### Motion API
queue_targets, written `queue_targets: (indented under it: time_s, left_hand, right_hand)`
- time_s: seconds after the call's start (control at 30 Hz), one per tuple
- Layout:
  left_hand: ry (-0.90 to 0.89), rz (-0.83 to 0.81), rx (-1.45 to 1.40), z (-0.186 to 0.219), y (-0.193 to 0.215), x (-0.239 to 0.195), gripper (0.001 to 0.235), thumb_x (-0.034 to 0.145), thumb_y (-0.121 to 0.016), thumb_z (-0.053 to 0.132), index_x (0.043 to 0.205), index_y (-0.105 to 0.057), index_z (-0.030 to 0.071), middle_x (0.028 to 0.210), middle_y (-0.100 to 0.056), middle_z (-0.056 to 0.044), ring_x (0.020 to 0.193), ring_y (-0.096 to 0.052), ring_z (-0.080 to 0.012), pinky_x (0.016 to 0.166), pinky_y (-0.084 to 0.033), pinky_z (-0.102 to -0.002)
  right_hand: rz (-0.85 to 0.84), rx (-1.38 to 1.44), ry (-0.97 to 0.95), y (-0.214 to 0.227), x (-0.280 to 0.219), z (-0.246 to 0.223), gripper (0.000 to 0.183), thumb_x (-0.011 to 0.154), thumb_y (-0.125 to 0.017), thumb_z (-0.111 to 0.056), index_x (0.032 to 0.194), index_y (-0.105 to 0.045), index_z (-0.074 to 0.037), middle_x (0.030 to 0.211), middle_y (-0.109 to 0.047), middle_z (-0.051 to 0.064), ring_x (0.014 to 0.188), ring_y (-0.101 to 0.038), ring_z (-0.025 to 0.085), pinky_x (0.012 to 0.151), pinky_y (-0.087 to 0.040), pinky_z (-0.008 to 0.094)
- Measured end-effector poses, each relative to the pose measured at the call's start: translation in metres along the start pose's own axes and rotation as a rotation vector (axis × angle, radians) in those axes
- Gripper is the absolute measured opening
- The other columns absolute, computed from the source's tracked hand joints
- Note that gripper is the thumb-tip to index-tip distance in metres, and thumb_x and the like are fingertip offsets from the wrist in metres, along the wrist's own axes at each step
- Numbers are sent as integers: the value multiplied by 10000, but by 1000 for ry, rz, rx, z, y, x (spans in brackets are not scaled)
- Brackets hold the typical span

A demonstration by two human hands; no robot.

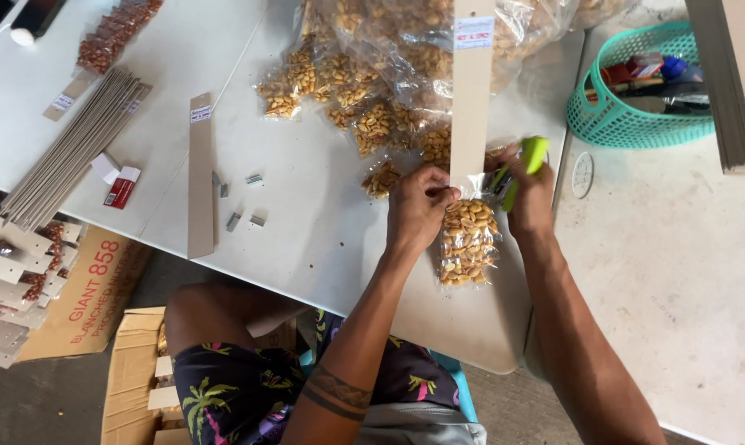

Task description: Stapling small bags of nuts onto a cardboard display strip for retail sale.

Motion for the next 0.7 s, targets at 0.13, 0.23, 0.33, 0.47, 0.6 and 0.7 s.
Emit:
queue_targets:
  time_s: [0.13,0.23,0.33,0.47,0.6,0.7]
  left_hand:
    - [-4,-18,100,18,6,-1,147,828,-834,148,921,-719,150,872,-792,-36,843,-754,-154,750,-569,-288]
    - [-25,-27,128,28,2,-3,134,844,-819,118,916,-707,135,878,-795,-43,856,-747,-157,754,-559,-294]
    - [-35,-17,165,33,0,-8,122,836,-802,84,910,-710,117,892,-792,-79,901,-771,-263,794,-589,-350]
    - [-79,-28,188,31,-3,-14,140,837,-767,44,944,-702,107,914,-788,-114,949,-765,-316,829,-600,-407]
    - [-129,-85,-14,35,14,-8,156,837,-778,37,959,-688,73,928,-776,-167,942,-763,-303,845,-609,-385]
    - [-651,120,367,5,45,9,321,882,-796,262,1167,-675,175,1021,-757,-79,953,-718,-311,863,-572,-429]
  right_hand:
    - [273,79,-39,-3,10,-8,574,971,-560,-615,951,-614,-44,796,-725,149,682,-750,186,675,-614,306]
    - [198,-104,-34,-22,-2,-29,656,982,-464,-692,943,-650,-64,772,-683,93,636,-684,140,623,-581,260]
    - [151,-390,-129,-33,-2,-21,1001,981,-391,-804,1351,-485,121,1372,-499,378,1339,-496,502,1098,-397,614]
    - [152,-251,-56,-29,14,9,702,1021,-412,-715,1023,-567,-30,800,-633,91,667,-666,187,634,-580,328]
    - [-87,-106,-178,-8,46,17,1028,955,-586,-791,1386,-500,138,1328,-569,337,1250,-608,399,1052,-460,520]
    - [-341,-232,-141,-23,10,-17,343,812,-897,-269,904,-660,-38,717,-593,37,639,-606,151,610,-464,256]
Point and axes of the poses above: each hand's wrist, its own x-axis towards the middle knuckle, its own y-axis out of the back of the hand, z = x × y, the point moved 3 cm from there along x, towards the middle knuckle
